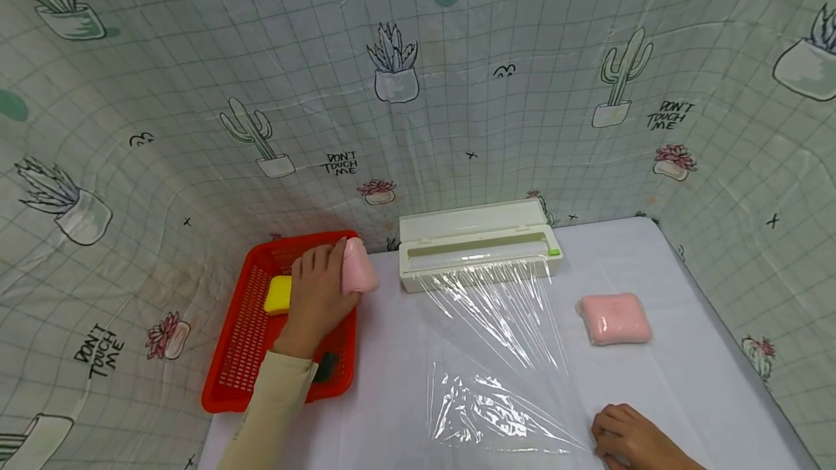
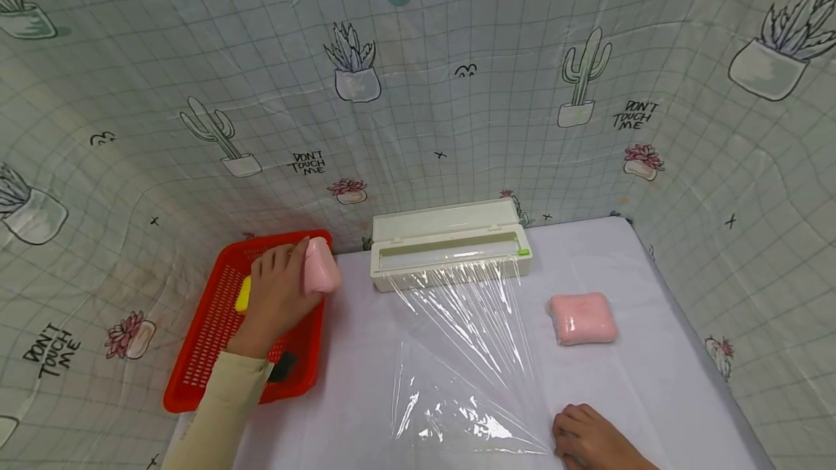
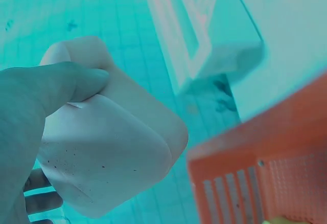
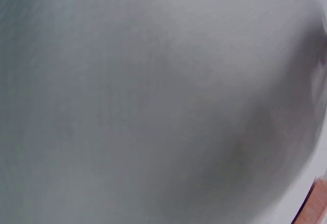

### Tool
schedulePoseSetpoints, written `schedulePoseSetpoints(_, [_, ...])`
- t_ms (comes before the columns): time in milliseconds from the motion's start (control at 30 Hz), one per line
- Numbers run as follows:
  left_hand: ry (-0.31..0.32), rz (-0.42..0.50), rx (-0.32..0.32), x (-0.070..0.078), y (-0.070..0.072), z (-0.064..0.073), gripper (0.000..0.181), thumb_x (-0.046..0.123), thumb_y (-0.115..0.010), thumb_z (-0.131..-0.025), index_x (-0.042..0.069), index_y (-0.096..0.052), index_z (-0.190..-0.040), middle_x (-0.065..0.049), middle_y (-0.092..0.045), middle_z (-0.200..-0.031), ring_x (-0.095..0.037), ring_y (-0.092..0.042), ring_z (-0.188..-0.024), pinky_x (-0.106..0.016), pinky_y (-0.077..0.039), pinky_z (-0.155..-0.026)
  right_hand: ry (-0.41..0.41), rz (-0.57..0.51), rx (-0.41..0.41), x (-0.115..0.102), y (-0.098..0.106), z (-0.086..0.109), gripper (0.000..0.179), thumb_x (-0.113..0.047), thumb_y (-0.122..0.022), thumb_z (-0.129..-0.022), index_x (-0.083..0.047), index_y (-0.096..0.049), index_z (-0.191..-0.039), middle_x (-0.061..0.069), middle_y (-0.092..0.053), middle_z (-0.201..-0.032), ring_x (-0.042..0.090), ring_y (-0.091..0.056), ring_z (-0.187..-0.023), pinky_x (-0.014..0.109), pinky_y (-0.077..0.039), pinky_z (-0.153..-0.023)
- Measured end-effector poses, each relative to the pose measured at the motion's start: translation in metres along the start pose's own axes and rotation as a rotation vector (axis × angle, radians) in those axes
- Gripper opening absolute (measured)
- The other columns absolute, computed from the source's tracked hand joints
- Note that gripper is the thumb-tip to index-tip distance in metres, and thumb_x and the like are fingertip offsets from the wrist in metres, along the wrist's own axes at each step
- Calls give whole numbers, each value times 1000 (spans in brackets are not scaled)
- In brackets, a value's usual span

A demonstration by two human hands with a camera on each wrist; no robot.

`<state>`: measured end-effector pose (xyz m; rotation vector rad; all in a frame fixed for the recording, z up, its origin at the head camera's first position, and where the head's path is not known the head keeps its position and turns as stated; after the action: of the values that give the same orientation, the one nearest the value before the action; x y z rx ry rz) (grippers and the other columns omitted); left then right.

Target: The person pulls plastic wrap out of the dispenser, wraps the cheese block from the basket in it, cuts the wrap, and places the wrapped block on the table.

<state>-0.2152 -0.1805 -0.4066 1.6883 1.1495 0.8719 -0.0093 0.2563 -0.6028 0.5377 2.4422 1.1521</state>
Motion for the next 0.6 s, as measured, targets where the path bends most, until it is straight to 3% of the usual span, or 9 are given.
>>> schedulePoseSetpoints(200, [-75,-32,3,31,-5,1,97,28,-97,-70,3,-48,-150,-23,-59,-134,-41,-51,-125,-57,-44,-108,-9,8,-17,-1,0,0,34,-6,-80,-48,-30,-69,-71,-17,-60,-92,4,-52,-89,24,-42,-82])
schedulePoseSetpoints(433, [-220,-110,64,68,-29,9,93,41,-95,-70,5,-54,-146,-17,-63,-126,-34,-56,-117,-49,-49,-101,-20,13,-24,-1,0,-1,36,-3,-81,-47,-29,-68,-69,-17,-60,-92,4,-53,-88,24,-42,-81])
schedulePoseSetpoints(600, [-270,-104,43,91,-47,18,87,45,-89,-76,6,-56,-146,-15,-64,-124,-33,-58,-116,-48,-49,-98,-37,28,-39,-2,0,-1,37,-3,-83,-45,-29,-68,-67,-18,-60,-93,2,-53,-88,23,-42,-83])
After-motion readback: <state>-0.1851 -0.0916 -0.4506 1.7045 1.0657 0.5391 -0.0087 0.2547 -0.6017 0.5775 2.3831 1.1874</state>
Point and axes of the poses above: each hand's wrist, its own z-axis away from the middle knuckle, its own y-axis out of the back of the hand, x = y × z, the point moved 6 cm from there along -z, towards the middle knuckle
